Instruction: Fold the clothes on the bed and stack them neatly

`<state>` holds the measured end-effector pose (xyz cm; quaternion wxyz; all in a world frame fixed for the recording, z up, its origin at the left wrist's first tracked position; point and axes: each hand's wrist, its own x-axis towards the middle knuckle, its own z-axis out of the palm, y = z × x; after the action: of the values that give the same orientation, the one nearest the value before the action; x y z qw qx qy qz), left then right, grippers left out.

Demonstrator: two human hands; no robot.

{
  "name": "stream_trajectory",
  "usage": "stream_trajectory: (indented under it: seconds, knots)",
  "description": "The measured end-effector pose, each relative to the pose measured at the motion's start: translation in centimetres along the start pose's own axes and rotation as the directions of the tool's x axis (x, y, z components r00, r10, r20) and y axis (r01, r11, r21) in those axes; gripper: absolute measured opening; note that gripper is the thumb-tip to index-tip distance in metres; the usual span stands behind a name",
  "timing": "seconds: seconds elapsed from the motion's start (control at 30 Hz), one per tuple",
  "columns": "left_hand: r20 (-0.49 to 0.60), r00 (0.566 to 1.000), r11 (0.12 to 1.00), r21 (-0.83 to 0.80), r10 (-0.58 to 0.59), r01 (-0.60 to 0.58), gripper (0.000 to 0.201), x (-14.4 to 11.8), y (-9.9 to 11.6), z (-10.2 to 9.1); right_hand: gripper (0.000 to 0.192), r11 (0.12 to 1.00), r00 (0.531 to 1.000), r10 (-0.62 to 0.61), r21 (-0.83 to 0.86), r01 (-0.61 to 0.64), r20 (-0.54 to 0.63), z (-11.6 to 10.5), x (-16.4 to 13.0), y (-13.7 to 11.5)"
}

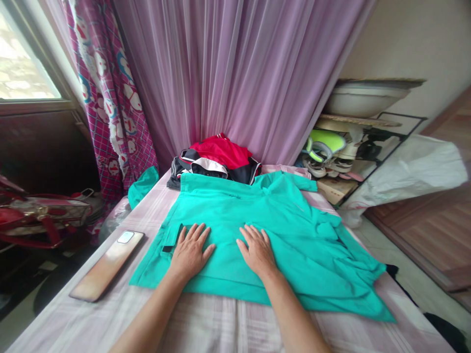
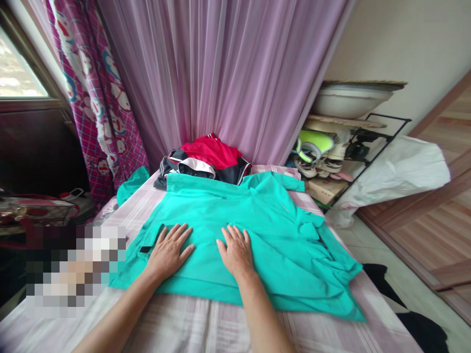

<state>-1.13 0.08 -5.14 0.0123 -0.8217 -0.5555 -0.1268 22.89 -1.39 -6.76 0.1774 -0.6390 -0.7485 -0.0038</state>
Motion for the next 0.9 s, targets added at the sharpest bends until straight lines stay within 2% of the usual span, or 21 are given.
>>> stream_trajectory:
  seconds: [0.27,0.6,0.9]
  knots:
    - [0.009,1.0,1.0,0.003,0.001,-0.001,0.057,0.08,-0.13,-0.09,0.042,0.999,0.998,0.038,0.01,-0.038,-0.048,-0.58,-0.1,-0.99]
    - [-0.02,1.0,1.0,-0.007,0.011,-0.012,0.056,0.0,-0.36,0.32,0.042,0.999,0.998,0.032,0.002,-0.032,-0.053,-0.45,-0.12,-0.82]
    - [0.005,1.0,1.0,0.002,0.0,0.0,0.056,0.1,-0.13,-0.03,0.043,1.0,0.999,0.01,0.004,-0.01,-0.044,-0.11,0.02,-0.37]
